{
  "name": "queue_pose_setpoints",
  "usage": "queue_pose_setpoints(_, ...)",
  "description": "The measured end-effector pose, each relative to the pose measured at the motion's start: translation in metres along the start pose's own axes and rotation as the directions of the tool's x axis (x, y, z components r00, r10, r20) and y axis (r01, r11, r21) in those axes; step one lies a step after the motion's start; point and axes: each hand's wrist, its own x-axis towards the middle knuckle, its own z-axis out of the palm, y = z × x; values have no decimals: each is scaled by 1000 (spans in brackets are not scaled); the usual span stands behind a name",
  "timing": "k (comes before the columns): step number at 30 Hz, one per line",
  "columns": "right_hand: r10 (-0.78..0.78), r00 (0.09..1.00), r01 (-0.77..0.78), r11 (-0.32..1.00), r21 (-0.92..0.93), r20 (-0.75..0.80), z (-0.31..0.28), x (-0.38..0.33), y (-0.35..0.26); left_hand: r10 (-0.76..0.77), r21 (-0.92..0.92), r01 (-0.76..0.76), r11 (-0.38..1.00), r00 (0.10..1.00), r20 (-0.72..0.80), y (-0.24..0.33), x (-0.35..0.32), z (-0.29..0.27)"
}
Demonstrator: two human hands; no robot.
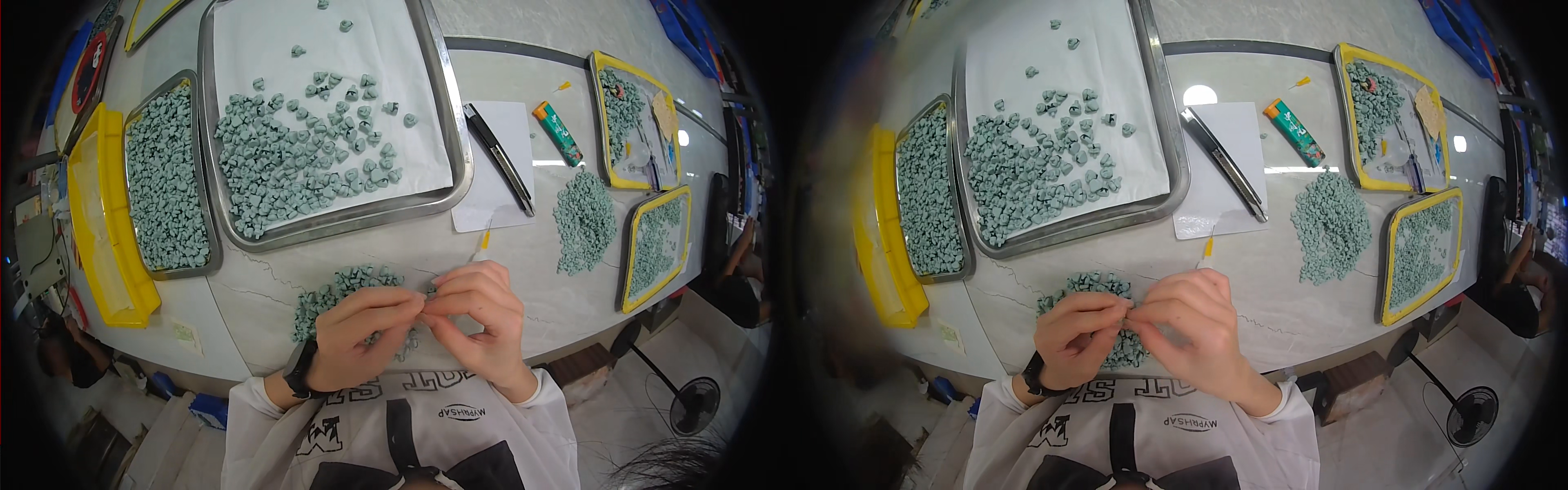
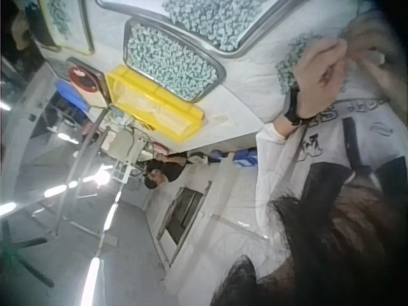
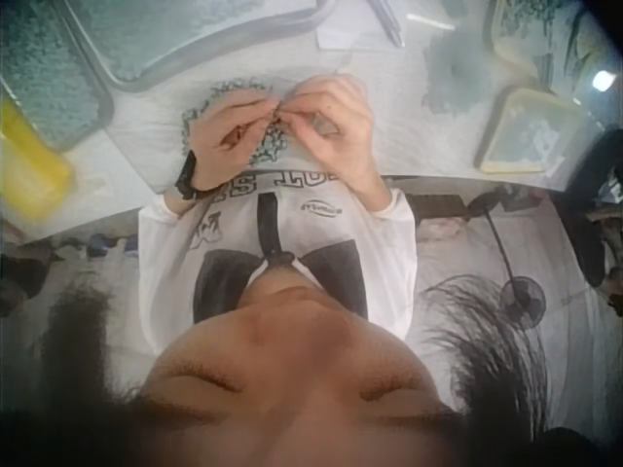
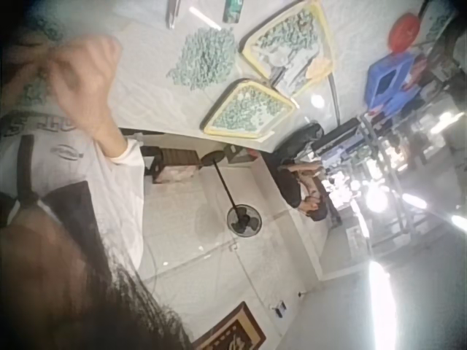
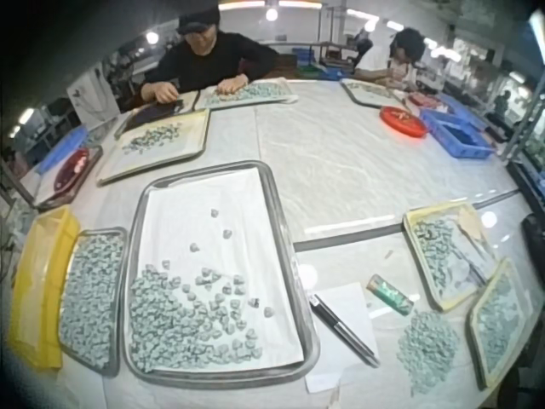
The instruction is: The person assembles small plastic components by applying glue from a bottle and joining the pieces together by hand.
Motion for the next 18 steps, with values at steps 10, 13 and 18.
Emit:
queue_pose_setpoints(10, -79, 995, 73, 991, -109, -58, 5, 0, -6, -101, -138, 100, 985, 995, 1, -2, 0, -1)
queue_pose_setpoints(13, -78, 994, 69, 990, -123, -70, 6, -1, -5, -104, -123, 103, 987, 995, 2, -3, 0, -1)
queue_pose_setpoints(18, -55, 997, 50, 996, -80, -59, 1, -2, -5, -242, -253, 249, 935, 968, 59, 2, 1, 0)
